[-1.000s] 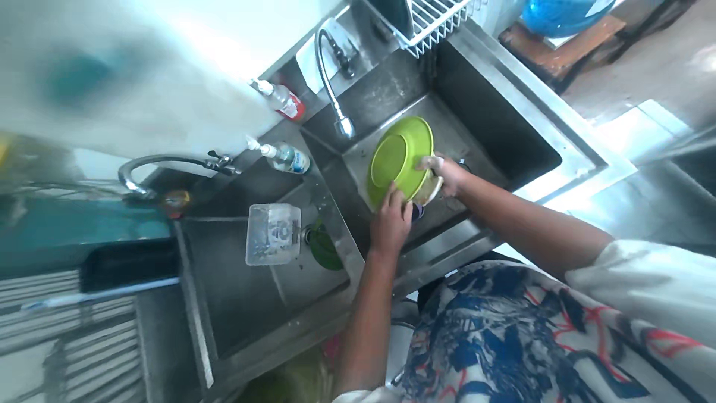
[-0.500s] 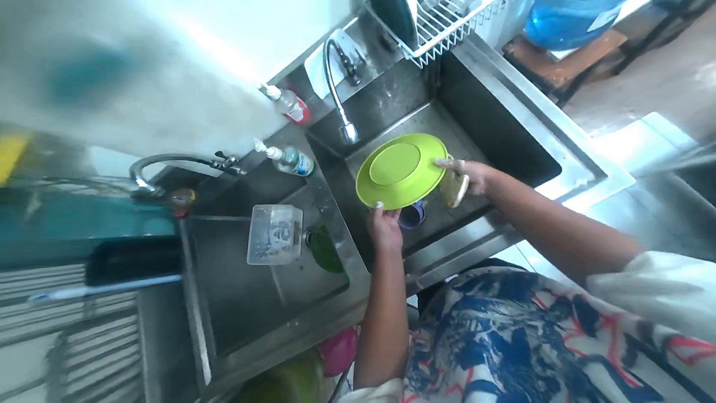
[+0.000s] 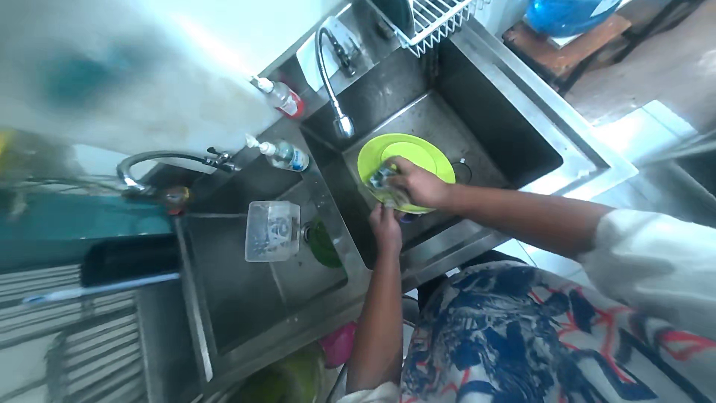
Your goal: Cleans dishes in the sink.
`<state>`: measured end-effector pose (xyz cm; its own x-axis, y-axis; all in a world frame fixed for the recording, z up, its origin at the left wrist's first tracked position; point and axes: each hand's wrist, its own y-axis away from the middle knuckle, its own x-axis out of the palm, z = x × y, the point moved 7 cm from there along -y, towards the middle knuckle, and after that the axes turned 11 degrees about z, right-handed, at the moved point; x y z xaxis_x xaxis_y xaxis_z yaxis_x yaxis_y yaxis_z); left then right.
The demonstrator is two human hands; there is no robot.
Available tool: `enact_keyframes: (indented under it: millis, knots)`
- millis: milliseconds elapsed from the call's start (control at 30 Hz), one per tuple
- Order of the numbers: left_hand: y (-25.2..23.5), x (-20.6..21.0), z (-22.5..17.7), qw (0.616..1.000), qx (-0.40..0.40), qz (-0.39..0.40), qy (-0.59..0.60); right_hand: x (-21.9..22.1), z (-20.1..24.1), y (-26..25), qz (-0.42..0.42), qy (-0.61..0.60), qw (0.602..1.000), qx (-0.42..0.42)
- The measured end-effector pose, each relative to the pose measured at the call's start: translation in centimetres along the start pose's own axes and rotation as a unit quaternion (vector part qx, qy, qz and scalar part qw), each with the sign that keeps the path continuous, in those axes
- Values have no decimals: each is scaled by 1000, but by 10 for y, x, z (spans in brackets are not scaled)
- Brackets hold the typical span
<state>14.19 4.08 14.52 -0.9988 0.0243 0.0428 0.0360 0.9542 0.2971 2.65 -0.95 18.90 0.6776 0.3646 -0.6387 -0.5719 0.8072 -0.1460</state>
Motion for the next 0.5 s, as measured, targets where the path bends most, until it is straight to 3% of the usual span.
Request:
enact_keyframes:
  millis: [67, 200, 400, 500]
  knots:
    - [7, 4, -1, 999, 18, 17, -30, -4, -10, -42, 16, 2, 1000, 22]
    - [12, -5, -4, 995, 34, -31, -84, -8, -66, -88, 92, -3, 980, 174]
    - [7, -20, 8, 998, 15, -62, 2, 10, -5, 19, 51, -17, 995, 81]
    - [10, -27, 11, 998, 48, -30, -18, 5, -41, 41, 17, -35, 987, 155]
